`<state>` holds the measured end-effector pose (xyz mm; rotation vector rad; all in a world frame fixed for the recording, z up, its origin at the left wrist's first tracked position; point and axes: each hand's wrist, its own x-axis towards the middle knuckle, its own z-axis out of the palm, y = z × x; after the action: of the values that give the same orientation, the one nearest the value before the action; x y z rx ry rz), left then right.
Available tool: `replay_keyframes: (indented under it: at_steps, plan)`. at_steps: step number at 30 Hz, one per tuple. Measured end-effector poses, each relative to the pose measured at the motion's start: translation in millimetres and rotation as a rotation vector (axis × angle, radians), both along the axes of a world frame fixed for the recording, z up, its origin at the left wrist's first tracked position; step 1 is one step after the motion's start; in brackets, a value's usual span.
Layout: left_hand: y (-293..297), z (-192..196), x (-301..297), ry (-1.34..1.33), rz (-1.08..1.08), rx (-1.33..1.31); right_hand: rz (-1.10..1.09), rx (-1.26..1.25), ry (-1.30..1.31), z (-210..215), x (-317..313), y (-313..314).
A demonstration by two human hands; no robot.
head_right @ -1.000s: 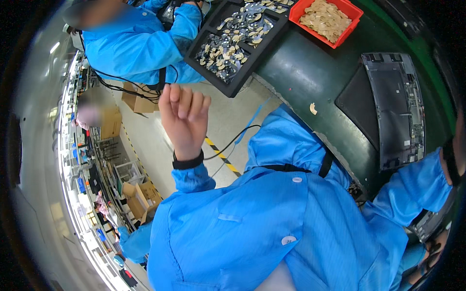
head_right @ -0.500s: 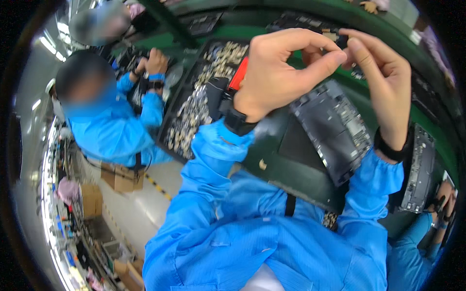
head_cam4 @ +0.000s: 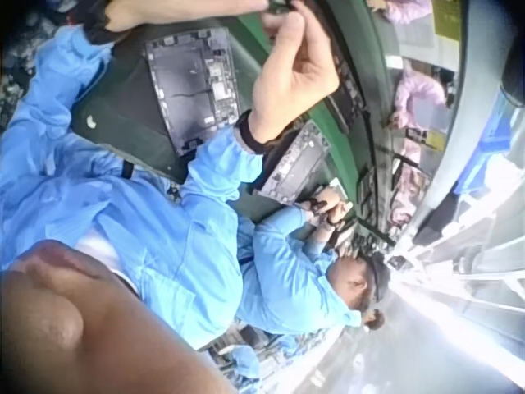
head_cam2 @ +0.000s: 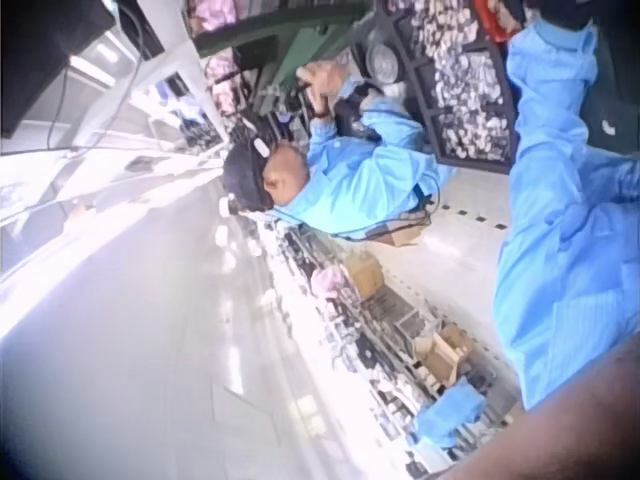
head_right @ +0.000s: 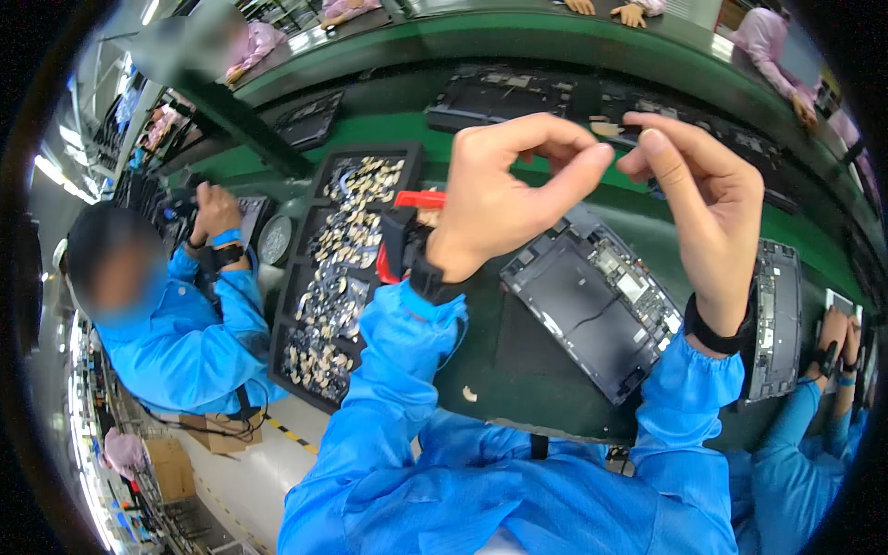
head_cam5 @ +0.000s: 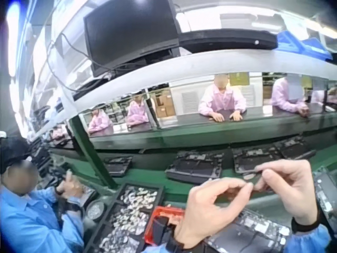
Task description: The recorder is assembling internal electronic components into tablet computer housings on an industrial assembly line.
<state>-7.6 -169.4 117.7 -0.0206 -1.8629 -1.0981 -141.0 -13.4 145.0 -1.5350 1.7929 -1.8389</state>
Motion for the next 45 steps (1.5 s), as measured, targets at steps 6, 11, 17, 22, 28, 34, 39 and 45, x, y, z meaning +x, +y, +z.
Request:
replay_keyframes:
  at_steps: [6, 11, 17, 22, 28, 34, 39, 45]
  plan:
    - [-2, 6, 16, 0.083, 0.175, -0.101, 0.072, 0.056, -0.121, 1, 20, -5]
    - [4, 1, 14, 0.154, 0.2, -0.218, 0.057, -0.018, -0.128, -2, 29, -6]
    - [8, 8, 20, 0.063, 0.142, -0.089, 0.088, -0.002, -0.103, -1, 29, -7]
    - [8, 4, 23, 0.028, 0.092, 0.037, 0.094, 0.005, -0.113, -6, 28, -9]
    - [3, 13, 35, -0.027, 0.257, -0.224, 0.123, 0.01, -0.075, -12, 32, -13]
    - [-8, 9, 69, -0.187, 0.398, 0.057, 0.158, 0.082, -0.222, 1, 39, -6]
    - [-3, -67, 117, -0.371, 0.877, -0.354, 0.333, 0.138, -0.035, -7, 49, -14]
    - [116, -62, 177, -0.224, 0.315, -0.135, 0.425, 0.233, -0.12, -47, 85, 19]
